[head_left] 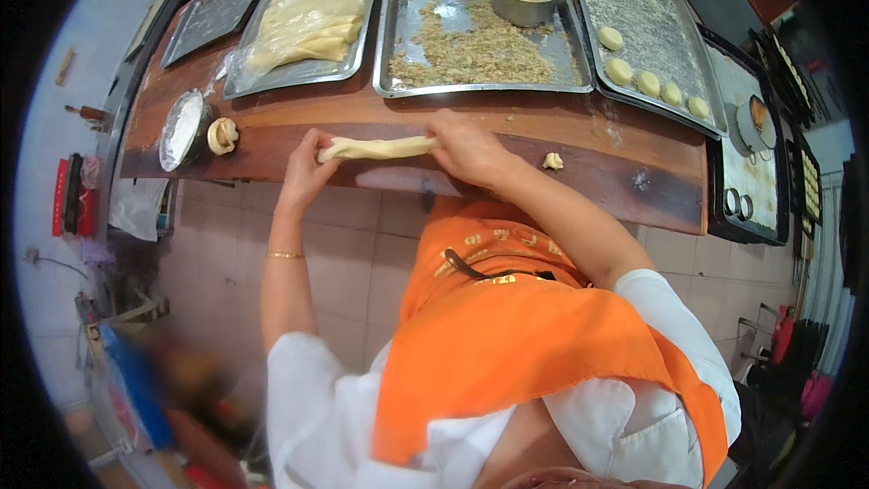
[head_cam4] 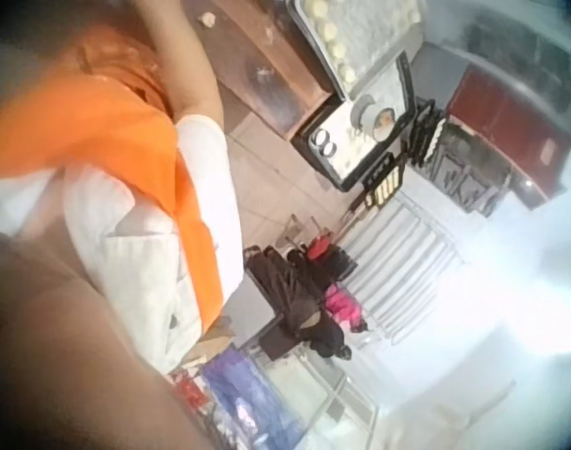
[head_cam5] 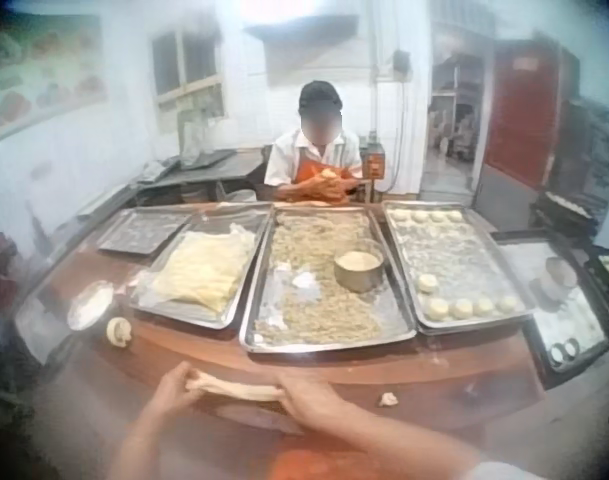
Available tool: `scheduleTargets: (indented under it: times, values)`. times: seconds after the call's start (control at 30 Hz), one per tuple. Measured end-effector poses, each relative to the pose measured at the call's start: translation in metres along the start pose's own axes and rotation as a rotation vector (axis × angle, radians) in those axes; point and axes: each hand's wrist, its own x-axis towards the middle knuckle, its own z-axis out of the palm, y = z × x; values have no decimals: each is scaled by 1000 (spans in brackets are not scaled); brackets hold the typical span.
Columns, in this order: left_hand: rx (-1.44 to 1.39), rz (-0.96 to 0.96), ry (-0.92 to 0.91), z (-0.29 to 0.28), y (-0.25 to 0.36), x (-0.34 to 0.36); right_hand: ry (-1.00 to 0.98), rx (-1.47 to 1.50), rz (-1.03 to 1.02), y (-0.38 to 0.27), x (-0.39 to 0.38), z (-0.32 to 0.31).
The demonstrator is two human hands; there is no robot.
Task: The person prepares bread rolls by taking a portion of dough, flattening it, adding filling from a container, and then shaping it into a round ball before placing it on a baking tray.
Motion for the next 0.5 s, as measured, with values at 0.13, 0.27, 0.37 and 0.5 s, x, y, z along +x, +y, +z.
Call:
scheduleTargets:
  times: [0.13,0.27,0.37,0.5]
  values:
    - [-262,165,-25,34,58,-1,6,-148,90,18,-60,-63]
    - [-58,144,-261,80,70,-8,-22,-362,42,23,-84,-70]
    - [-262,51,-264,89,92,-9,-32,-139,-40,12,-62,-46]
    - [-542,82,-233,99,87,-9,-344,142,11,11,-11,0]
